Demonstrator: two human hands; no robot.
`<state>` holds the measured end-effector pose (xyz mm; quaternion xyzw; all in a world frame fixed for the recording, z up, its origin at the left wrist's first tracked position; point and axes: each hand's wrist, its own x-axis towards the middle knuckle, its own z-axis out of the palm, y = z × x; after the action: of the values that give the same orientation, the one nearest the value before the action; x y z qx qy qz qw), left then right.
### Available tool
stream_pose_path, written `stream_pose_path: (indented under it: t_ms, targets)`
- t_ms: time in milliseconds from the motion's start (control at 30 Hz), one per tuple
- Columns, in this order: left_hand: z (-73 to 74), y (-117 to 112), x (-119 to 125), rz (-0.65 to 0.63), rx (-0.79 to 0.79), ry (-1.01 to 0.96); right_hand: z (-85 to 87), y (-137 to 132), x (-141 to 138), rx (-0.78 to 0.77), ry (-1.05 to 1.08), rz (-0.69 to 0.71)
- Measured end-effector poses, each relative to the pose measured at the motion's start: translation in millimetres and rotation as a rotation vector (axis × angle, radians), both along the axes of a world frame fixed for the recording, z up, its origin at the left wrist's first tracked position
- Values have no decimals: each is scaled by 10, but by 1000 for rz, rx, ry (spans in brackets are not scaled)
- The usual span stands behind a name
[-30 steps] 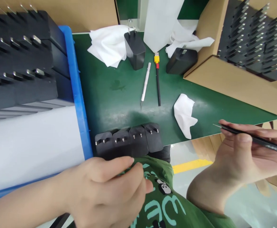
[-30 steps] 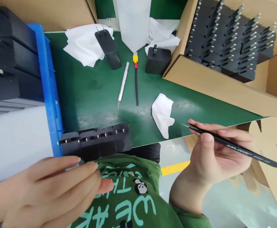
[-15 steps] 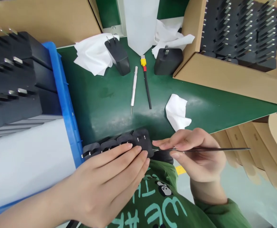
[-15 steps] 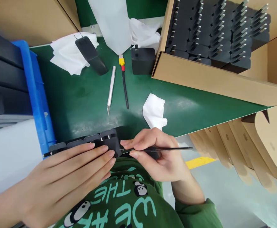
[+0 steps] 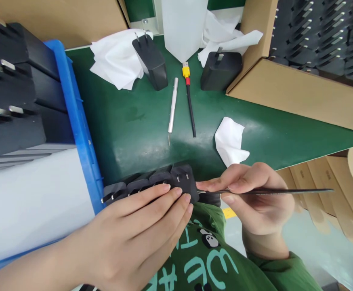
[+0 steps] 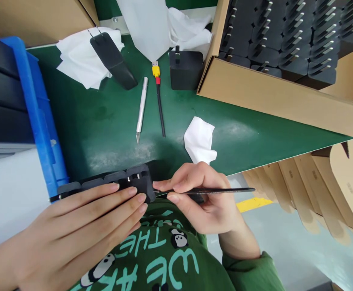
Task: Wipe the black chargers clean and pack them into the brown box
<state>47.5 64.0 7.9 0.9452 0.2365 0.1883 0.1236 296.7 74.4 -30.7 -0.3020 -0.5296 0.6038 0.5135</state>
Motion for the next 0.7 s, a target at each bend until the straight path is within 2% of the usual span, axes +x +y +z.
stream_pose_path:
  t_ms: [333, 700]
  targets:
    - [21, 20, -5, -11, -25, 2, 9, -26, -17, -17, -3, -32]
    - [16, 29, -2, -6, -33, 0, 7, -8, 11, -10, 5, 13]
